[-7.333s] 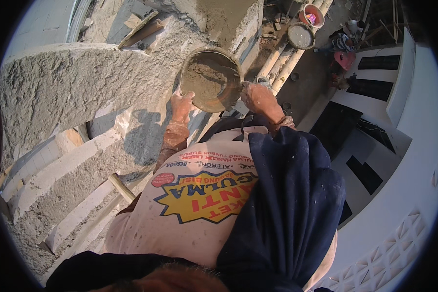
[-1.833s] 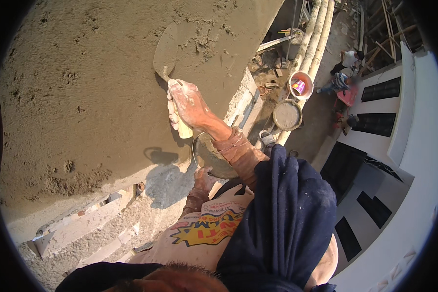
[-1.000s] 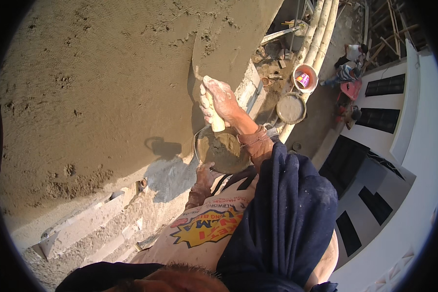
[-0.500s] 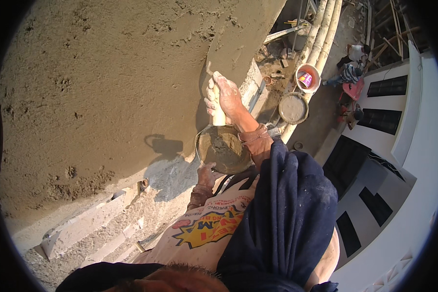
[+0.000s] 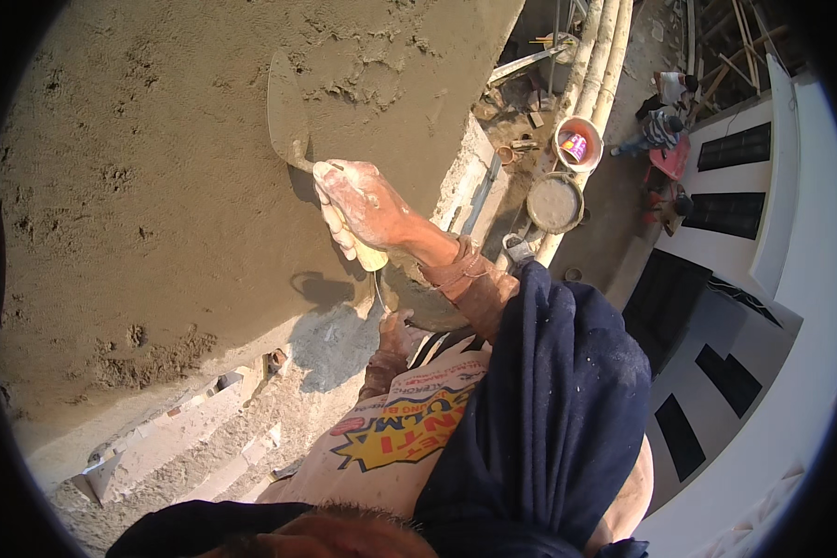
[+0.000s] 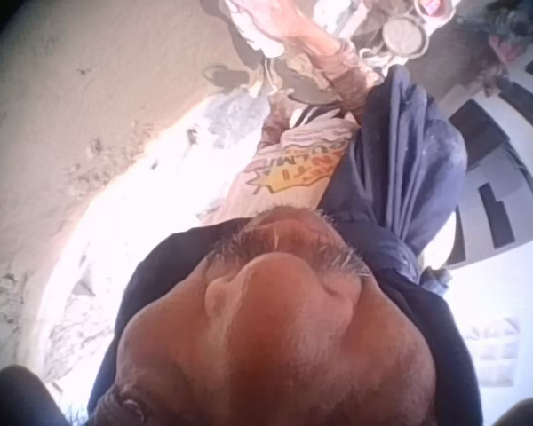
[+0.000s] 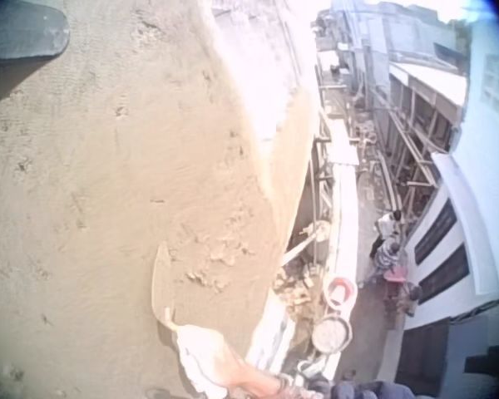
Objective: The person applies plaster to a vertical wall section using a trowel and then smooths the surface with a long float.
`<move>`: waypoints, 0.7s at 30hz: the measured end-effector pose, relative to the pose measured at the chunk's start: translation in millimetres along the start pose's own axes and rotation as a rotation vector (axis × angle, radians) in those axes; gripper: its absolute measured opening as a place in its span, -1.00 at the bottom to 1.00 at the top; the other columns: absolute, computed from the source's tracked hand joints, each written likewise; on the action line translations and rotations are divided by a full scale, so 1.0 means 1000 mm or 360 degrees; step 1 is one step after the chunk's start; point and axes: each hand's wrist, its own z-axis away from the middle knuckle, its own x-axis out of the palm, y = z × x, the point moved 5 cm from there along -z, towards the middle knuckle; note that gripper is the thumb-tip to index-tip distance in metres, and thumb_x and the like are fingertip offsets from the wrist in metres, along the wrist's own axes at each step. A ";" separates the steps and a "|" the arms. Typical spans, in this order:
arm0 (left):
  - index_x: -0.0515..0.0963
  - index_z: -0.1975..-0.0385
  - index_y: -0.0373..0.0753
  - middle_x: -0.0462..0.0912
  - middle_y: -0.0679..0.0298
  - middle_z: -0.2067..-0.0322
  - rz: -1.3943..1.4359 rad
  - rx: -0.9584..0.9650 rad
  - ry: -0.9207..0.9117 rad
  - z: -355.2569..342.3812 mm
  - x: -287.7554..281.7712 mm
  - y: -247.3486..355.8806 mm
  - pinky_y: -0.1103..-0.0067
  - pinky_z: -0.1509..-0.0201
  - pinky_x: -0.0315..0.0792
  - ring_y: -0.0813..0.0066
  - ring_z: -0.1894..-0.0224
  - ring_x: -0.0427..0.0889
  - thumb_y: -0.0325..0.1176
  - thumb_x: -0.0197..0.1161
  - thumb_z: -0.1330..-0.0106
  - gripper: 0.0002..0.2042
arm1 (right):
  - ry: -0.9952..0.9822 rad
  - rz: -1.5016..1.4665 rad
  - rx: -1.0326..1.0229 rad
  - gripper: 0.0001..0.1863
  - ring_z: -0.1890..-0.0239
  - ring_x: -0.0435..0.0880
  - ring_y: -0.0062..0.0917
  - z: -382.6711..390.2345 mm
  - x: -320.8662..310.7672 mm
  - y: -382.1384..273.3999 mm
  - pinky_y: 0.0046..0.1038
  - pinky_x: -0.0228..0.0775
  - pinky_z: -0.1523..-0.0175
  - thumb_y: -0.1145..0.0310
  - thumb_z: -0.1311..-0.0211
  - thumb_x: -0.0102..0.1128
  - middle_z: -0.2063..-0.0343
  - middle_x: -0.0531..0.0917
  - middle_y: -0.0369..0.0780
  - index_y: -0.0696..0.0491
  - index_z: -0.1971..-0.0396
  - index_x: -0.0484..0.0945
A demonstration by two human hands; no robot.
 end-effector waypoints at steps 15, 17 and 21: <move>0.33 -0.07 -0.51 0.55 -0.17 0.07 0.0105 0.0068 0.0028 0.006 -0.010 -0.006 0.17 0.15 0.69 -0.14 0.15 0.68 -0.45 0.14 -0.26 -0.59 | 0.0385 -0.0740 0.0106 -0.65 0.74 0.33 -0.58 -0.033 -0.090 0.034 -0.50 0.26 0.68 0.02 -0.48 -0.07 0.67 0.37 -0.33 -0.06 0.44 0.35; 0.33 -0.06 -0.51 0.56 -0.17 0.08 0.0129 0.0045 0.0080 0.005 -0.014 -0.008 0.16 0.16 0.69 -0.13 0.16 0.68 -0.45 0.15 -0.26 -0.59 | 0.0253 -0.0718 0.0089 -0.66 0.75 0.31 -0.61 -0.039 -0.068 0.018 -0.54 0.26 0.70 0.05 -0.50 -0.09 0.64 0.38 -0.33 -0.06 0.44 0.33; 0.35 -0.04 -0.54 0.52 -0.18 0.04 0.0211 -0.0022 0.0043 0.010 -0.014 -0.009 0.12 0.14 0.69 -0.15 0.19 0.67 -0.44 0.16 -0.27 -0.61 | 0.0077 -0.0470 0.0127 -0.64 0.78 0.28 -0.59 -0.020 -0.014 0.005 -0.52 0.27 0.73 0.04 -0.52 -0.12 0.66 0.35 -0.30 -0.04 0.45 0.28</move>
